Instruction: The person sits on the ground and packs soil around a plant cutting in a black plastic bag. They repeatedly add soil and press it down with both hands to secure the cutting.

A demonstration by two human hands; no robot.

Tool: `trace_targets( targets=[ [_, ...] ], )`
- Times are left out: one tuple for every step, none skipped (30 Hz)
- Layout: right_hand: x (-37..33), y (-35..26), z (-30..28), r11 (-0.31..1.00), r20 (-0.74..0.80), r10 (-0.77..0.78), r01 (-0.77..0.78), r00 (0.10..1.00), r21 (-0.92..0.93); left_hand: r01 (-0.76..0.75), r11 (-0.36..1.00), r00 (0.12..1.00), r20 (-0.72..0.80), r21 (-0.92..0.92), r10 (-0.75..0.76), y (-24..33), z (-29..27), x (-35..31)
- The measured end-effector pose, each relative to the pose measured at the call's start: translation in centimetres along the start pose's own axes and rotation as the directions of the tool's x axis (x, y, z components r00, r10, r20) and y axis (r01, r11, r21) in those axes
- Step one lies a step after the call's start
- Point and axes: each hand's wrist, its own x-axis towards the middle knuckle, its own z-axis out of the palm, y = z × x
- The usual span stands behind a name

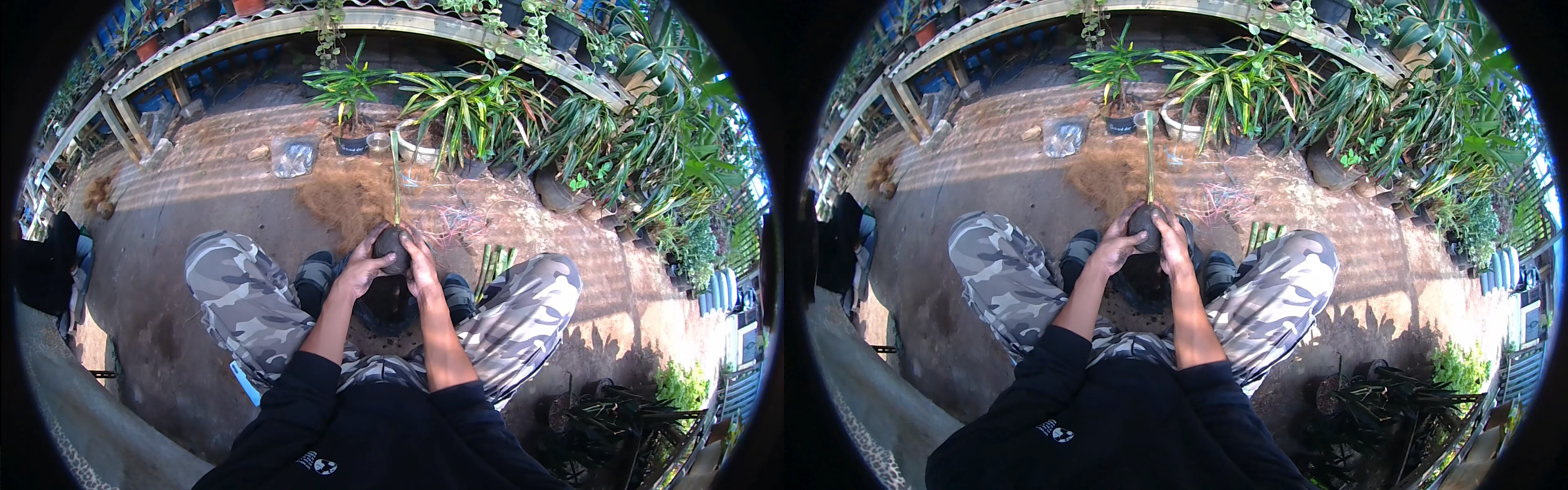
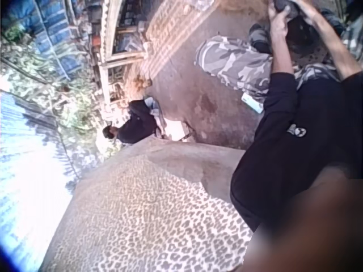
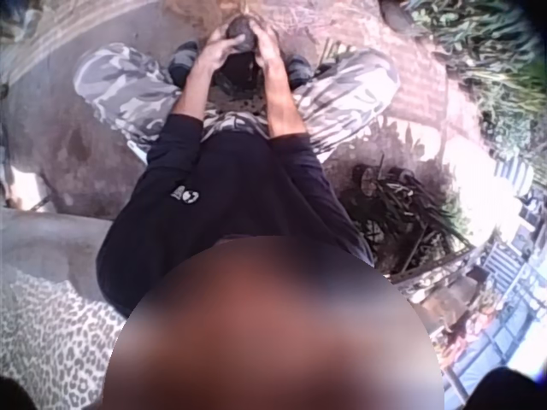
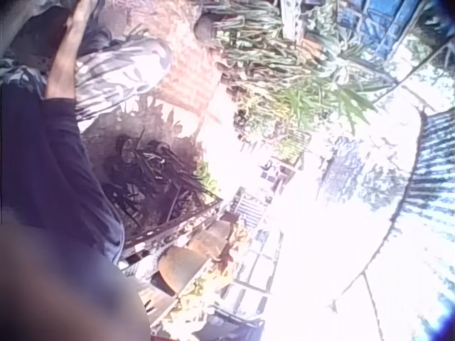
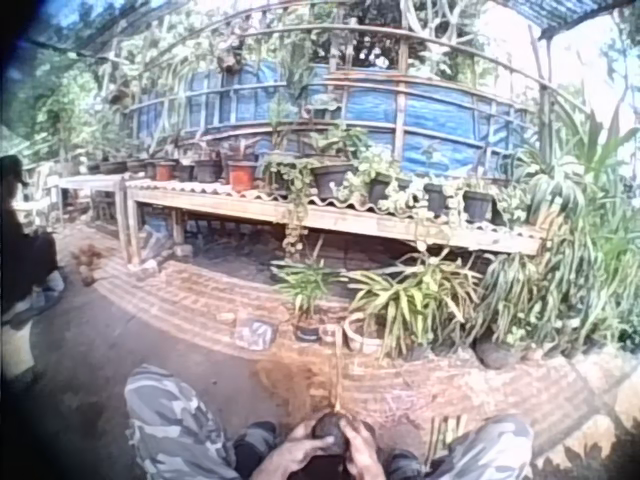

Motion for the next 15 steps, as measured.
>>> trace_targets(
  targets=[
    [0.01,-0.03,-0.16,1.000,-0.002,0.019,-0.019,1.000,-0.002,-0.002,1.000,1.000,0.015,0.011,0.002,0.10,-0.14,-0.03],
    [0.07,-0.09,-0.25,0.999,0.009,0.038,-0.038,0.999,0.012,0.000,1.000,1.000,0.016,0.025,0.000,0.14,-0.18,0.01],
    [0.15,-0.20,-0.35,0.997,0.001,0.072,-0.072,0.997,0.024,0.009,0.999,1.000,0.014,0.039,-0.009,0.13,-0.22,0.05],
    [0.12,-0.26,-0.41,0.993,-0.037,0.113,-0.111,0.993,0.049,0.009,0.999,1.000,-0.003,0.049,-0.009,0.14,-0.26,0.15],
    [0.13,-0.39,-0.46,0.991,0.007,0.103,-0.103,0.995,0.087,0.016,0.998,1.000,-0.026,0.061,-0.015,0.12,-0.27,0.26],
    [0.08,-0.40,-0.37,0.985,0.023,0.102,-0.104,0.995,0.138,0.023,0.997,0.999,-0.051,0.073,-0.019,0.09,-0.31,0.28],
    [0.01,-0.43,-0.26,0.971,0.050,0.104,-0.113,0.993,0.211,0.006,0.996,0.999,-0.041,0.086,-0.002,0.03,-0.30,0.31],
    [-0.04,-0.48,-0.14,0.971,0.048,0.102,-0.110,0.994,0.212,-0.012,0.995,0.999,-0.031,0.100,0.015,-0.03,-0.31,0.31],
    [-0.13,-0.49,-0.01,0.965,0.055,0.103,-0.113,0.993,0.236,-0.020,0.993,0.999,-0.031,0.118,0.024,-0.10,-0.33,0.27],
    [-0.20,-0.51,0.11,0.959,0.061,0.103,-0.115,0.993,0.259,-0.038,0.992,0.999,-0.024,0.124,0.041,-0.15,-0.32,0.27],
    [-0.24,-0.54,0.21,0.974,0.054,0.087,-0.097,0.995,0.204,-0.046,0.990,0.998,-0.023,0.133,0.050,-0.19,-0.35,0.26],
    [-0.32,-0.58,0.27,0.986,0.048,0.070,-0.077,0.996,0.148,-0.041,0.988,0.998,-0.037,0.146,0.047,-0.24,-0.32,0.29],
    [-0.31,-0.61,0.35,0.993,0.014,0.073,-0.074,0.997,0.092,-0.045,0.991,0.998,-0.037,0.129,0.050,-0.29,-0.30,0.33],
    [-0.39,-0.67,0.34,0.999,0.052,0.041,-0.043,0.998,0.033,-0.035,0.993,0.998,-0.053,0.116,0.042,-0.32,-0.29,0.31],
    [-0.53,-0.73,0.30,0.999,0.062,0.031,-0.029,0.998,-0.024,-0.025,0.994,0.997,-0.070,0.103,0.033,-0.33,-0.26,0.32]
  ],
)
